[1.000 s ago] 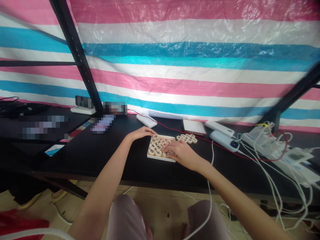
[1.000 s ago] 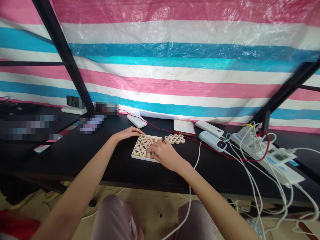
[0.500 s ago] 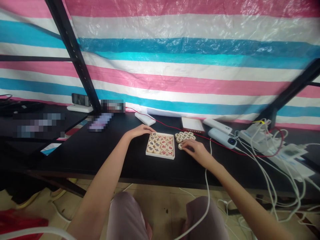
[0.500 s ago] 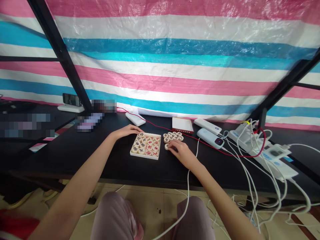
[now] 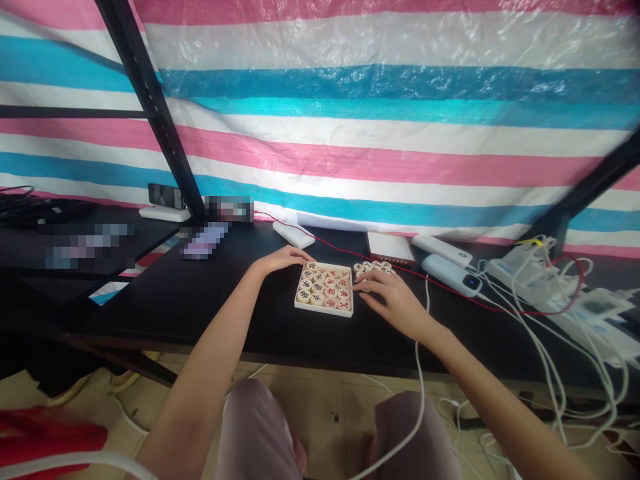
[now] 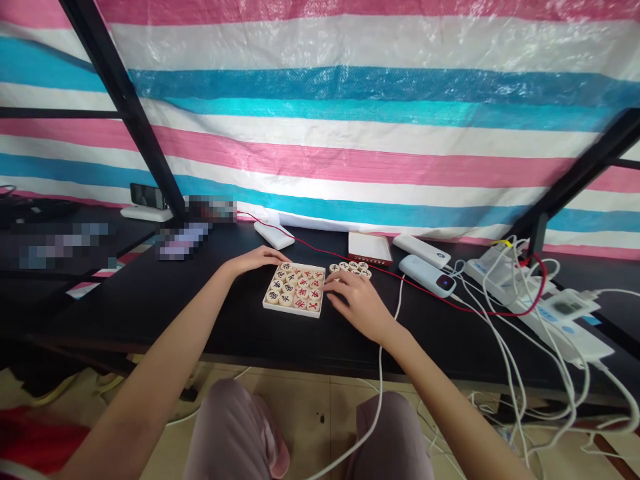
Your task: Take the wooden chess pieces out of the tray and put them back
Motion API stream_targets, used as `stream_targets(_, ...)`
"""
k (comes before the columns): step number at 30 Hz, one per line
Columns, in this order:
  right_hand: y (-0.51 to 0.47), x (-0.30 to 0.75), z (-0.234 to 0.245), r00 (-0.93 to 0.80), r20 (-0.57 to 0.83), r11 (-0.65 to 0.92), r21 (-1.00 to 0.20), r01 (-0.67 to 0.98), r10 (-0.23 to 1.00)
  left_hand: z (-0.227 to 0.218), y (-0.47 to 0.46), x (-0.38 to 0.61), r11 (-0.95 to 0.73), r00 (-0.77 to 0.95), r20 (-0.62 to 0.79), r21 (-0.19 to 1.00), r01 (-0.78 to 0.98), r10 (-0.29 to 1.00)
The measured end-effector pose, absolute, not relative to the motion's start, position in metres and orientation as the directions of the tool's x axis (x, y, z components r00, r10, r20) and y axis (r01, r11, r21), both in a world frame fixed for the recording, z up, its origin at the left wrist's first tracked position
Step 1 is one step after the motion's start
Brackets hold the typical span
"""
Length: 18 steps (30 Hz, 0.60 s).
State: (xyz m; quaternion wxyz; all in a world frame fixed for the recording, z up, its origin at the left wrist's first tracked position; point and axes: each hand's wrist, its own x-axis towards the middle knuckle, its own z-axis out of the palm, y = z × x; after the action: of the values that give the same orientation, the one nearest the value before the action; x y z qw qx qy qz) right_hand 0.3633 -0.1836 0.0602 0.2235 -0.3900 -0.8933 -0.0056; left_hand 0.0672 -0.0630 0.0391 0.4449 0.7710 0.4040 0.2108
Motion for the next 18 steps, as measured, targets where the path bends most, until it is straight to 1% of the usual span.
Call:
stream_targets(4,-0.19,0.33,0.076,-0.727,0.304,0.784,-0.147,0.603,0.616,0.039,-0.064,0.067,-0.294,0.59,-0.022,0.852,0.433,0.807)
stream_targets(8,-0.184,0.304,0.076,-0.786,0.28,0.828,-0.067,0.556,0.551,0.042,-0.066,0.068,-0.305,0.59,-0.013,0.847,0.435,0.808)
stream_targets(10,-0.18,0.297,0.073,-0.817,0.255,0.851,-0.052,0.523,0.518,0.043,-0.066,0.069,-0.307,0.587,-0.009,0.845,0.437,0.81)
stream_targets(12,-0.177,0.296,0.07,-0.827,0.246,0.861,-0.079,0.502,0.505,0.044,-0.067,0.069,-0.306,0.585,-0.009,0.845,0.438,0.811)
stream_targets(18,-0.173,0.305,0.066,-0.795,0.279,0.843,-0.209,0.496,0.538,0.04,-0.064,0.068,-0.304,0.589,-0.007,0.852,0.427,0.808)
